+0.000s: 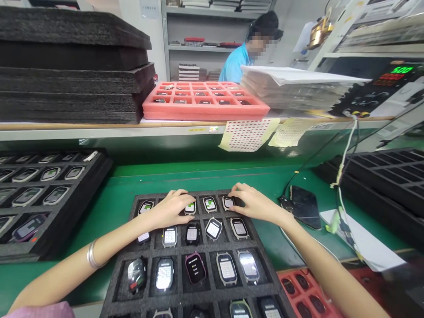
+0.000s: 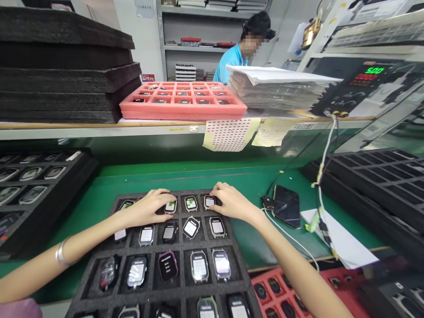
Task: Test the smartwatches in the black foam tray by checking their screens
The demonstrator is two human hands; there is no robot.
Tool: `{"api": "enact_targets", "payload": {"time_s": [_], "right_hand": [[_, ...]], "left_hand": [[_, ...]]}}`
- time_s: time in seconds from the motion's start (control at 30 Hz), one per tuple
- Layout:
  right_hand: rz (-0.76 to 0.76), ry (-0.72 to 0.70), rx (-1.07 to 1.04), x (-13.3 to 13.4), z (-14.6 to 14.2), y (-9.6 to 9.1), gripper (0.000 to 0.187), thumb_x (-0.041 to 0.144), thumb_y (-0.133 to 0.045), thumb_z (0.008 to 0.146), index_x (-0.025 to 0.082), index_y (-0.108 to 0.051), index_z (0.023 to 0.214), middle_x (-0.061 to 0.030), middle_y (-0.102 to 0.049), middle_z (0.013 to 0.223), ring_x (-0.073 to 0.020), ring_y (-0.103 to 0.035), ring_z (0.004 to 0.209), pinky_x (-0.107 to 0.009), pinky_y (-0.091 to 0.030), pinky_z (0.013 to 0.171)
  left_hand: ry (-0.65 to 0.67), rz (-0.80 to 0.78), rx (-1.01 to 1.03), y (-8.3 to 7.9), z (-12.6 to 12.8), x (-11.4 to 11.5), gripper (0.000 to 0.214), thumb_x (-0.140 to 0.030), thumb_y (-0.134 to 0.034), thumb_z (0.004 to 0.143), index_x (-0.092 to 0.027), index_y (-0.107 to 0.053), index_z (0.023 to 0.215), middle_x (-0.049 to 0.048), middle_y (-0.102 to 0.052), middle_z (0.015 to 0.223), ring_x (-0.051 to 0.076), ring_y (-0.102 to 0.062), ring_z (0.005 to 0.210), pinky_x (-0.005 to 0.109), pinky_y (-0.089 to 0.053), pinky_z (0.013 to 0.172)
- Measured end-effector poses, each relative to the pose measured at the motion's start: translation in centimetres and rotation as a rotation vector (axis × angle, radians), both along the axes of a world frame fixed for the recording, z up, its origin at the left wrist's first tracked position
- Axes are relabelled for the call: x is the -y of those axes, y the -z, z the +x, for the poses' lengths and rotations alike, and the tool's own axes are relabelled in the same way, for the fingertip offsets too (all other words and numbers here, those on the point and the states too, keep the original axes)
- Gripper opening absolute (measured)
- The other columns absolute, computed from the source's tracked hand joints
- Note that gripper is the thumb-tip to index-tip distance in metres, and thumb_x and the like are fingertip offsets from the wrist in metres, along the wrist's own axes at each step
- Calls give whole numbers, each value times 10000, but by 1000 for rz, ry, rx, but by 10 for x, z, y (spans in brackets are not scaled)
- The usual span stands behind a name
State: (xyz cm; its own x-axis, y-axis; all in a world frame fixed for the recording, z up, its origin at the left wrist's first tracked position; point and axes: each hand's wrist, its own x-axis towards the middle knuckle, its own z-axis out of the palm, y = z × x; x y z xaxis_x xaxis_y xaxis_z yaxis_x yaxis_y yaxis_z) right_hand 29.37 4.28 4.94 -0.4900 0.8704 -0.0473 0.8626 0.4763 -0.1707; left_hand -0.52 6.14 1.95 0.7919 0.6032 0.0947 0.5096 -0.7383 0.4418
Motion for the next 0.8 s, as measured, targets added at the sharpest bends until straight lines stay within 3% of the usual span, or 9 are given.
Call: {"api": "enact_targets", "payload": {"time_s": [0.13,0.3,0.43,0.53,0.63,0.8], "right_hand": [[15,-10,66,1,5,4,336,311,-665,832,112,-662,1102,-145,-587,1033,-322,-599,937,-425,-473,795],[52,-51,144,-9,5,10,378,393,-652,838,127,-654,1105,-127,-591,1019,-310,-634,870,-408,-489,713],[128,-67,176,-19,2,22,375,431,-646,830,116,-672,1032,-115,-588,930,-300,-644,781,-416,-508,678],[125,-68,11,-20,3,28,422,498,-604,838,121,-673,1017,-134,-594,985,-301,-651,825,-423,-532,714],[55,31,-269,-16,2,22,477,589,-600,802,158,-672,992,-140,-622,1091,-308,-653,914,-424,-551,765],[-237,263,-816,-2,-25,-12,542,518,-753,700,169,-637,1098,-82,-721,836,-258,-700,730,-407,-583,744]], "left_hand": [[-17,-17,-13,-19,-36,10,491,-243,-554,843,-186,-430,1315,141,-492,1342,278,-433,1243,439,-377,1002],[-137,5,-342,-49,-89,37,244,-202,-570,807,-179,-560,1049,78,-608,1017,255,-567,939,375,-447,806],[-270,172,-564,-38,-95,59,233,-249,-625,795,-117,-566,978,130,-618,992,299,-573,908,402,-449,768],[-300,263,-606,-22,-88,66,337,-337,-691,772,-96,-566,973,155,-617,1012,315,-571,937,407,-457,772],[-326,275,-606,-15,-84,67,380,-367,-724,751,-93,-562,959,145,-619,959,309,-580,909,398,-467,748],[-299,79,-447,-20,-96,63,293,-241,-718,751,-123,-543,955,134,-610,1032,292,-596,926,393,-475,776]]}}
